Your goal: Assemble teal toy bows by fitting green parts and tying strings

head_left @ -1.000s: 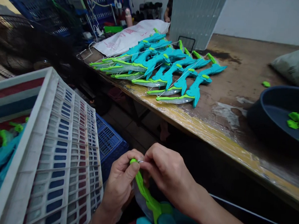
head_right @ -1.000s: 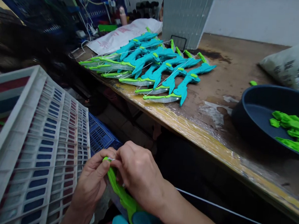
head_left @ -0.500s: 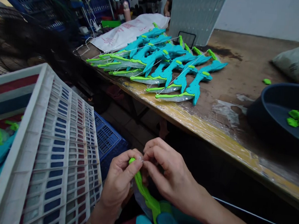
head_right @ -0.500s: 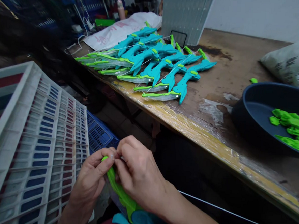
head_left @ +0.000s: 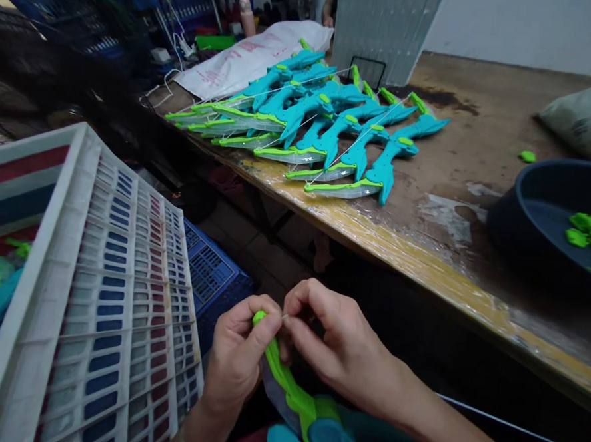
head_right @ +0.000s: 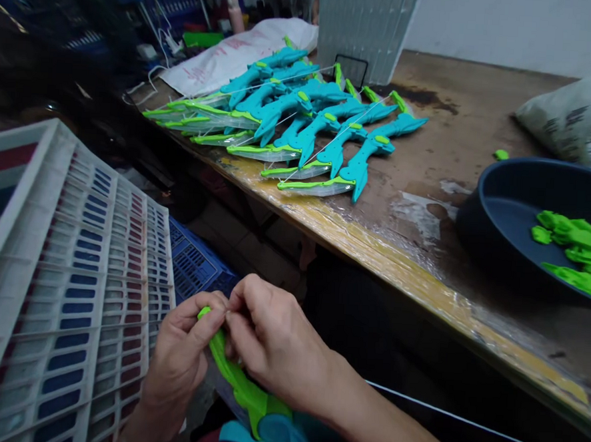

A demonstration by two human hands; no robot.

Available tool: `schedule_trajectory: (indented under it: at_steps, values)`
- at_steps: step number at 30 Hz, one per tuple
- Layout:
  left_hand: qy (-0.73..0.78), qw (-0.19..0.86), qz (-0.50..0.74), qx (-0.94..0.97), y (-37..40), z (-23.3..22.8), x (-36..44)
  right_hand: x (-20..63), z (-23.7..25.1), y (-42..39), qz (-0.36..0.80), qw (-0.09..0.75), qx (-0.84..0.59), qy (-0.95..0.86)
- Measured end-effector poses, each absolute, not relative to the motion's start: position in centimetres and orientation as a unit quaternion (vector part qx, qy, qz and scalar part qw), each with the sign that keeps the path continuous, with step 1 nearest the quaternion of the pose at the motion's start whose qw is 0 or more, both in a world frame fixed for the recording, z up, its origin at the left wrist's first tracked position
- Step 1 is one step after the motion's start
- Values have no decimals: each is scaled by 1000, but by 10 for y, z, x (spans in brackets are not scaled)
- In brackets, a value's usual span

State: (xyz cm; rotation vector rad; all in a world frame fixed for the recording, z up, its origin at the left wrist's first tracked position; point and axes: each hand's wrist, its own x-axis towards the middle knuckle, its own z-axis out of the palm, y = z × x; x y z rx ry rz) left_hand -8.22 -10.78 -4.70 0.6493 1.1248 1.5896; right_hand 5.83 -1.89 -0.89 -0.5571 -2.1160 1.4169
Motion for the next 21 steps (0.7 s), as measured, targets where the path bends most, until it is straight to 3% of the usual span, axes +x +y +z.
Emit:
schedule_trajectory:
  at_steps: [2,7,15,21]
  values:
    - [464,525,655,284,-108,-48,-82,58,-11,-19,510,298,-220,-777]
    - [461,552,646,258,-105,-48,-80,55,-25,-27,298,394,-195,-847]
    - [505,529,645,220,-103,-55,-76,52,-44,-43,110,397,-191,-891]
    - [521,509,651,213,-101,-59,-74,48,-47,-41,75,393,-215,-891]
